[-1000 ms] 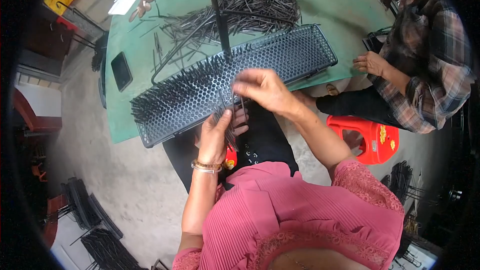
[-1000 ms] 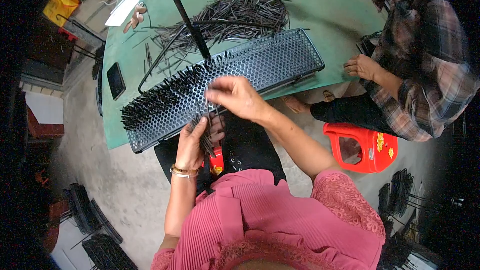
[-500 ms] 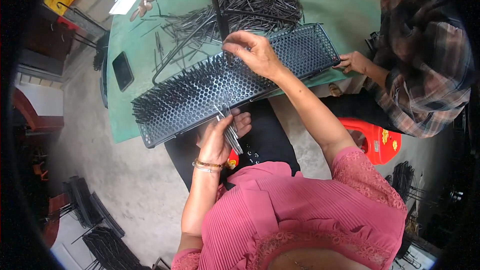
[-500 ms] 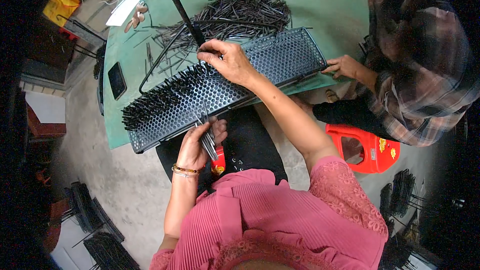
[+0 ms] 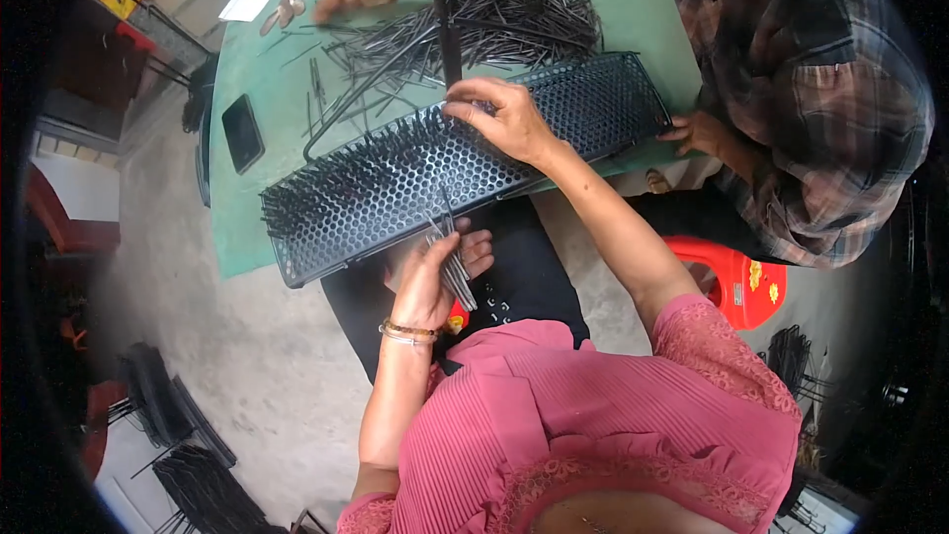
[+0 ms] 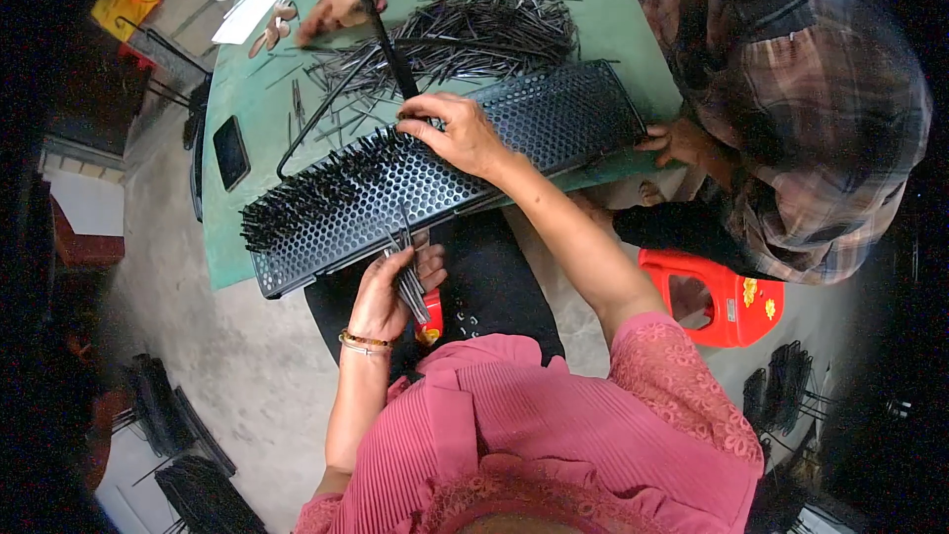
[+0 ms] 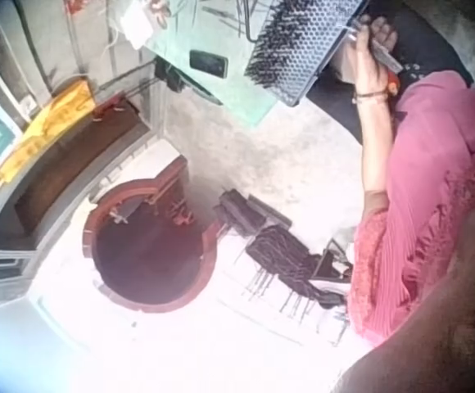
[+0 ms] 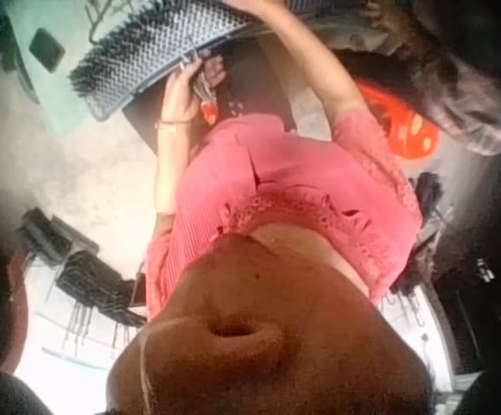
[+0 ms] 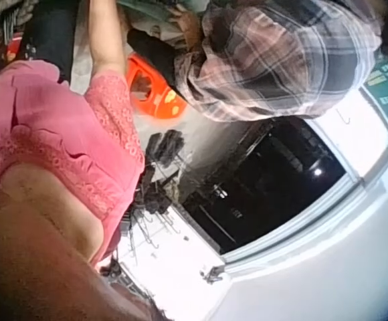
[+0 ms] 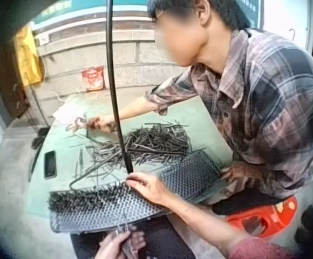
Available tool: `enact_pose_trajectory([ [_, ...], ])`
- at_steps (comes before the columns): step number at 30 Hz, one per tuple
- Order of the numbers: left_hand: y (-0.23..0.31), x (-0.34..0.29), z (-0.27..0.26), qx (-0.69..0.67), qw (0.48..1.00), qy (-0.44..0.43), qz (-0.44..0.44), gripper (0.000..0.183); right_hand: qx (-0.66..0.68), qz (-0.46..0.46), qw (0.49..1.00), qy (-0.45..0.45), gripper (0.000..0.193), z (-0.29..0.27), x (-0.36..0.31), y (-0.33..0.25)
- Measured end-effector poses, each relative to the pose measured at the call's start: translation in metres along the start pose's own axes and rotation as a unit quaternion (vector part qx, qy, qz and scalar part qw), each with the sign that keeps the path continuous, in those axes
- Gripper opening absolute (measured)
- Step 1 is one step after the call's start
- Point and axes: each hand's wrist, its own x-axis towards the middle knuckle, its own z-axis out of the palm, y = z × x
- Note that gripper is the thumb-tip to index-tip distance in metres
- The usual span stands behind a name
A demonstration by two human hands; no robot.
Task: Inserting thin metal pins or rods into a perforated metal grate base as part of an assembly process.
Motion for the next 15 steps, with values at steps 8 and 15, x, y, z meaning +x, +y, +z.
enact_pose_trajectory([
  [8,0.003,-0.012,0.000,0.052,0.998,0.009,0.035,0.030,-0.115,-0.137,0.984,0.014,0.023,0.006,-0.008,-0.006],
  [15,0.000,-0.019,-0.005,0.042,0.998,-0.003,0.039,0.030,-0.156,-0.143,0.977,0.004,0.024,0.009,-0.008,-0.017],
])
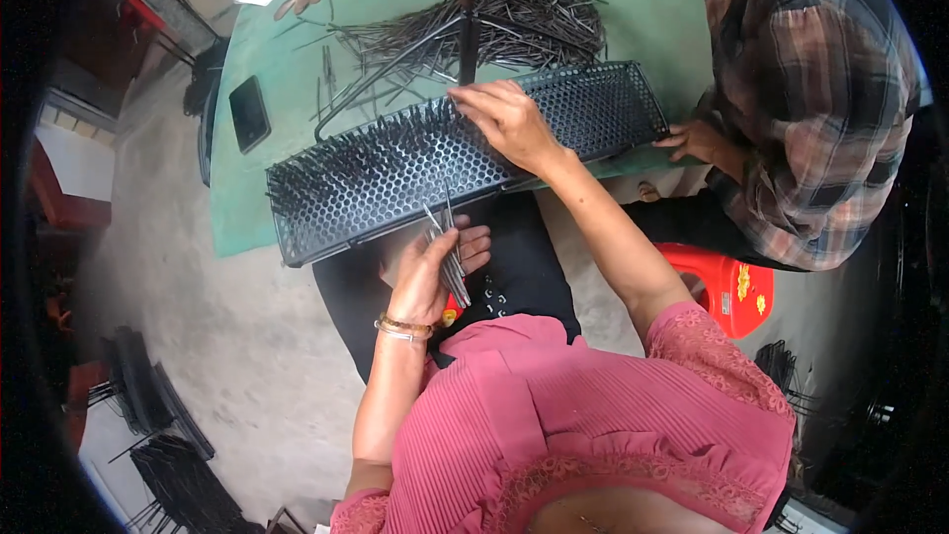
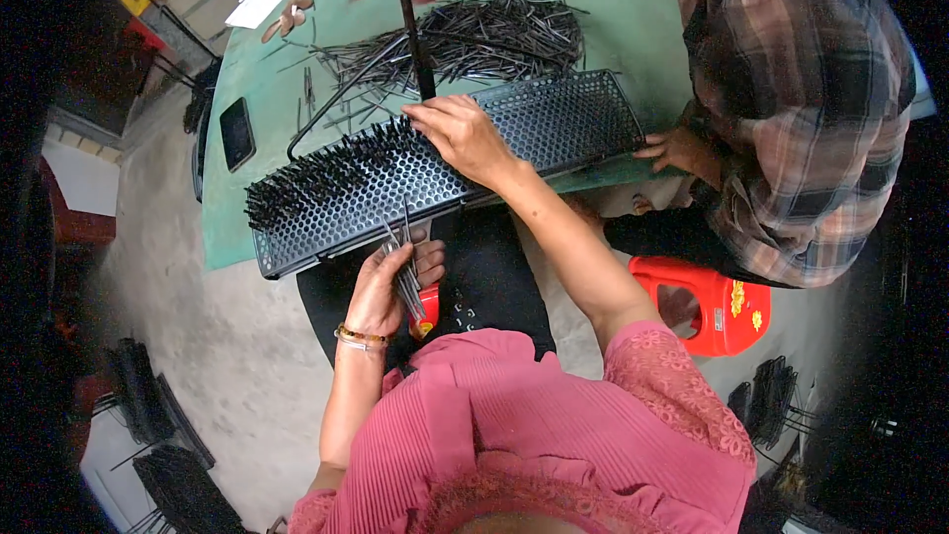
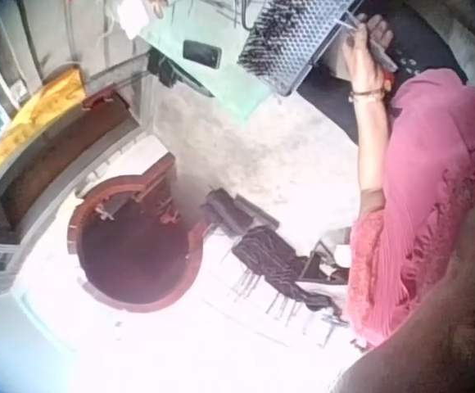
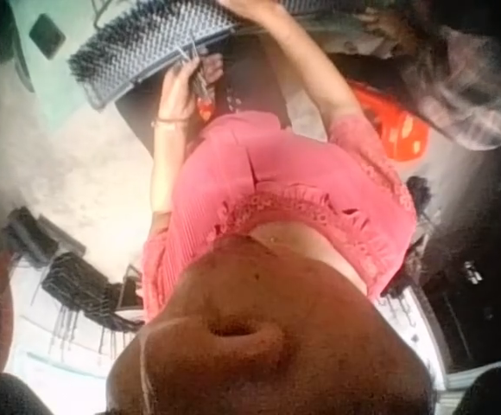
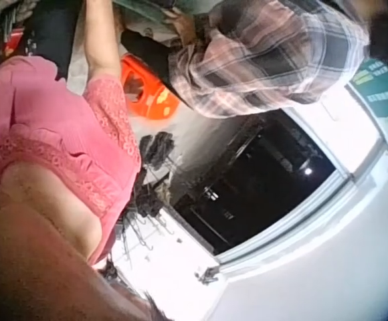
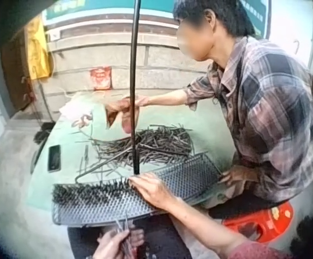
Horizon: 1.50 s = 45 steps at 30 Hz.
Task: Inserting thin metal pins or rods into a perforated metal grate base as part of an assembly process.
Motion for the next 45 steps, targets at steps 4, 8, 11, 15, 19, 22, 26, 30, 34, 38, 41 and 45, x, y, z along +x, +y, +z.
enact_pose_trajectory([
  [4,-0.001,-0.004,-0.005,-0.015,1.000,-0.004,-0.003,0.030,-0.022,0.002,1.000,0.005,0.022,0.002,0.004,-0.001],
  [8,0.001,-0.007,-0.012,-0.047,0.999,-0.003,0.014,0.030,-0.043,0.000,0.999,0.014,0.022,0.007,0.002,-0.004],
  [11,0.003,-0.011,-0.020,-0.068,0.997,-0.014,0.013,0.029,-0.089,-0.016,0.996,0.010,0.021,0.003,0.001,-0.009],
  [15,0.006,-0.019,-0.023,-0.065,0.998,-0.009,0.005,0.028,-0.093,0.000,0.995,-0.029,0.021,0.006,-0.001,-0.012],
  [19,0.010,-0.027,-0.027,-0.050,0.998,-0.012,0.031,0.028,-0.076,0.029,0.997,0.014,0.019,0.006,0.004,-0.033],
  [22,0.017,-0.036,-0.026,-0.024,0.997,-0.011,0.066,0.028,0.130,0.189,0.969,-0.094,0.017,-0.003,0.011,-0.077],
  [26,0.024,-0.050,-0.034,0.007,0.996,-0.035,0.086,0.026,0.395,0.381,0.781,-0.296,0.027,0.017,-0.001,-0.124],
  [30,0.030,-0.065,-0.047,0.004,0.997,-0.029,0.078,0.030,0.450,0.405,0.729,-0.319,0.021,0.041,-0.005,-0.134],
  [34,0.033,-0.080,-0.065,0.017,0.998,-0.012,0.059,0.034,0.420,0.370,0.754,-0.343,0.017,0.060,-0.002,-0.140],
  [38,0.038,-0.089,-0.082,0.040,0.996,0.020,0.082,0.039,0.372,0.332,0.817,-0.291,0.019,0.073,0.022,-0.149],
  [41,0.040,-0.092,-0.097,0.032,0.989,0.065,0.128,0.036,0.354,0.280,0.877,-0.167,0.016,0.090,0.044,-0.154],
  [45,0.043,-0.097,-0.103,0.006,0.982,0.122,0.146,0.031,0.250,0.164,0.950,-0.084,0.015,0.112,0.072,-0.167],
])
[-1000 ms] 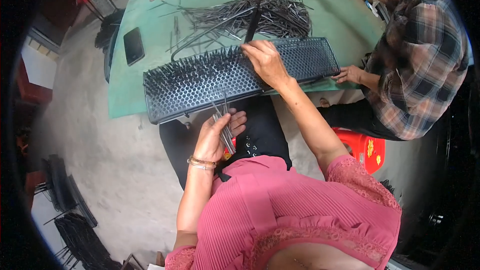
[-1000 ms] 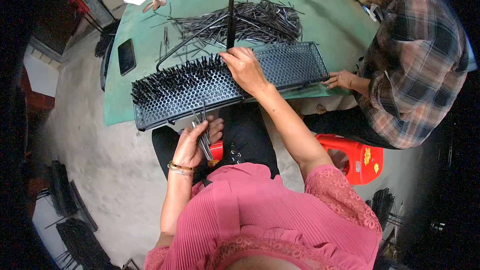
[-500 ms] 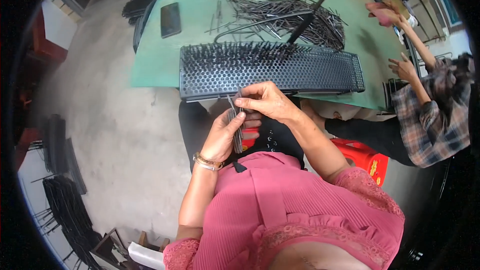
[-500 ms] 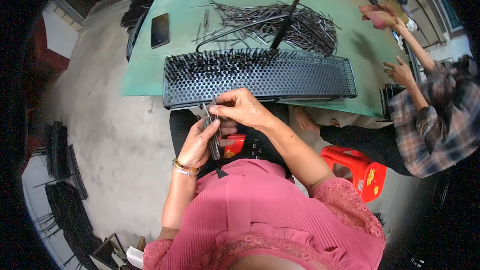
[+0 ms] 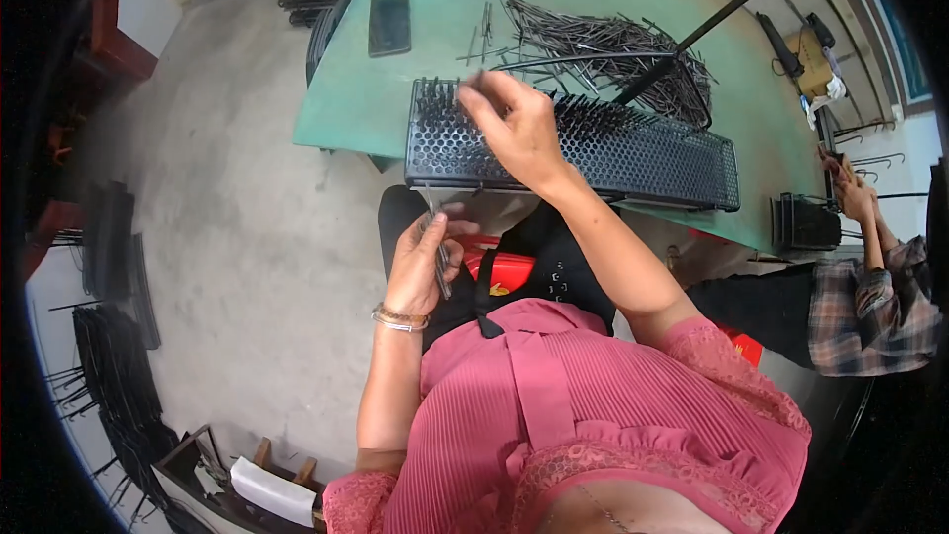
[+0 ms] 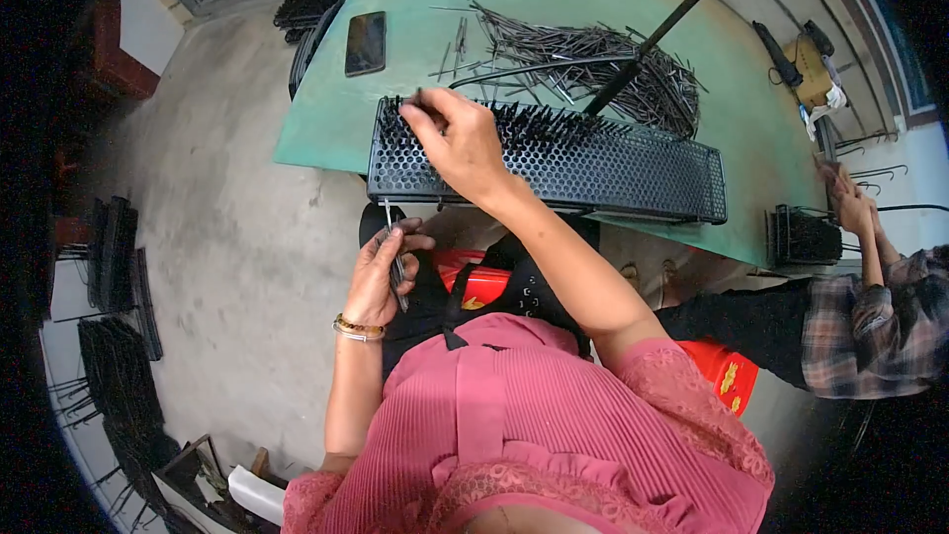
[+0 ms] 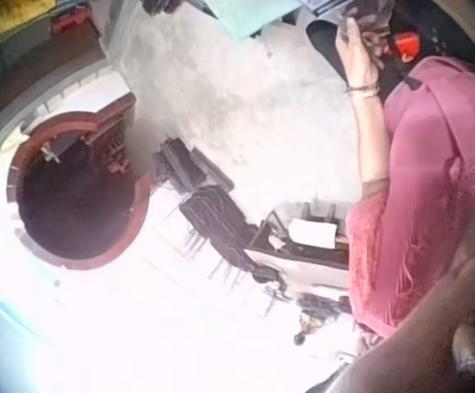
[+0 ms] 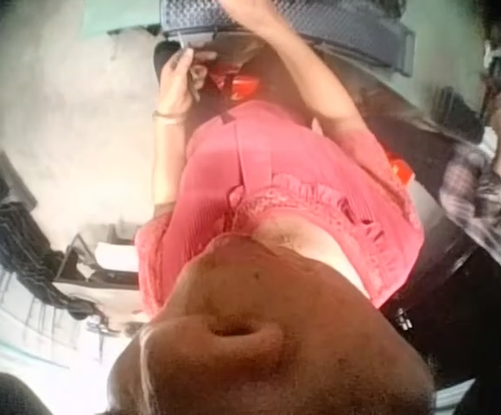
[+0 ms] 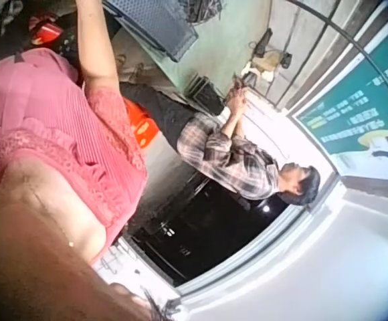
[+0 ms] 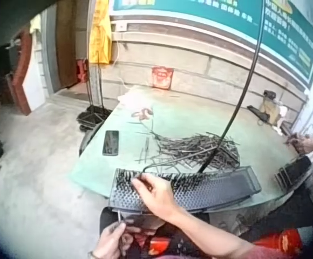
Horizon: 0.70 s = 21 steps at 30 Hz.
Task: Inserting thin metal pins or rods into a perforated metal grate base as part of an assembly process.
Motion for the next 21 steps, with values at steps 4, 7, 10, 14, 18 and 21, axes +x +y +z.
enact_pose_trajectory([
  [4,-0.001,0.000,-0.004,-0.011,1.000,-0.002,-0.008,0.030,-0.085,-0.138,0.986,0.033,0.014,0.019,0.013,0.010],
  [7,-0.006,-0.002,-0.008,-0.032,0.999,0.002,-0.002,0.028,-0.107,-0.155,0.982,0.023,0.012,0.021,0.014,0.010],
  [10,-0.007,-0.002,-0.012,-0.046,0.999,0.003,0.006,0.030,-0.136,-0.218,0.966,0.025,0.012,0.022,0.014,0.007],
  [14,-0.008,-0.004,-0.011,-0.076,0.997,0.004,-0.010,0.030,-0.152,-0.214,0.965,0.019,0.011,0.024,0.008,0.007],
  [18,-0.009,-0.005,-0.008,-0.083,0.996,-0.011,-0.012,0.030,-0.143,-0.218,0.965,0.004,0.011,0.031,0.003,0.014],
  [21,-0.011,-0.005,-0.008,-0.092,0.995,-0.019,-0.016,0.030,-0.141,-0.215,0.966,-0.018,0.011,0.035,0.001,0.019],
])
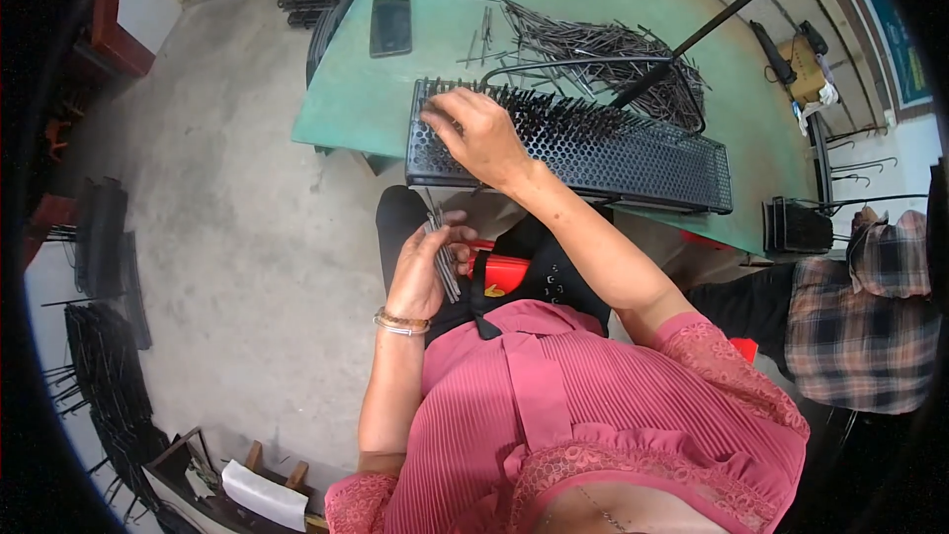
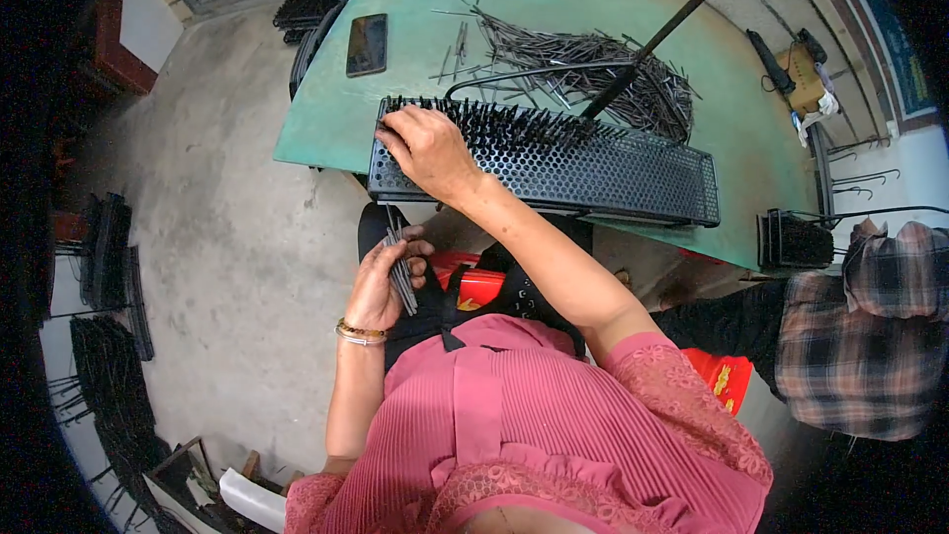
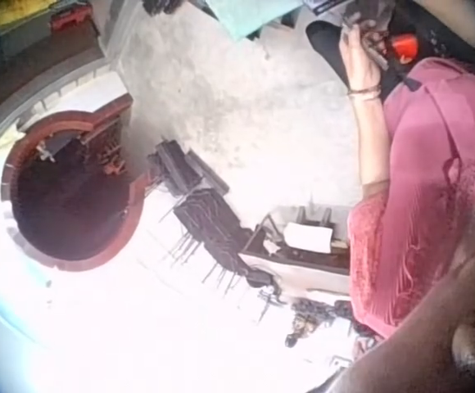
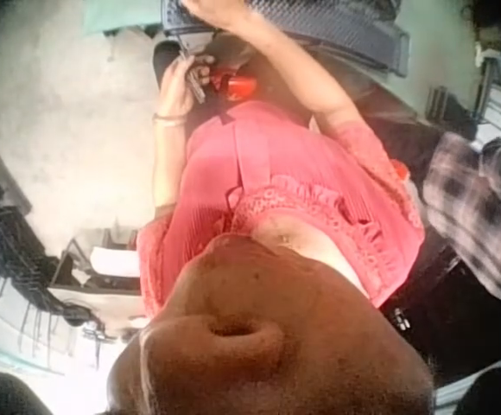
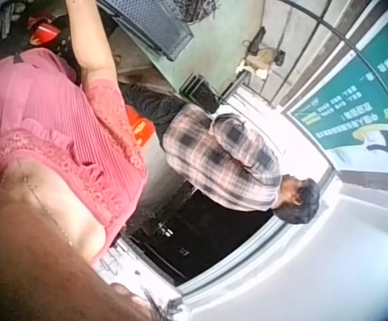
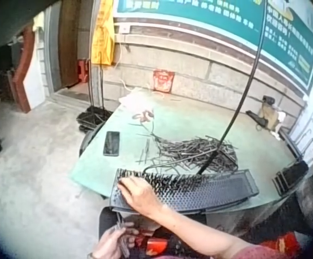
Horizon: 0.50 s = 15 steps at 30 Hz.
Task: Inserting thin metal pins or rods into a perforated metal grate base as part of an assembly process.
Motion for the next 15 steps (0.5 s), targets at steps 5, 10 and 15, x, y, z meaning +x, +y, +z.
enact_pose_trajectory([
  [5,-0.0009,-0.0007,0.0049,-0.003,1.000,0.000,-0.002,0.026,0.017,0.010,1.000,-0.003,0.012,-0.0022,0.0025,0.0007],
  [10,-0.0013,-0.0005,0.0060,0.006,1.000,0.006,-0.002,0.027,0.052,0.057,0.997,-0.005,0.014,-0.0024,0.0025,0.0000],
  [15,-0.0030,0.0002,0.0089,0.006,1.000,0.005,-0.007,0.026,0.031,-0.015,0.999,-0.032,0.015,-0.0021,0.0045,0.0009],
])
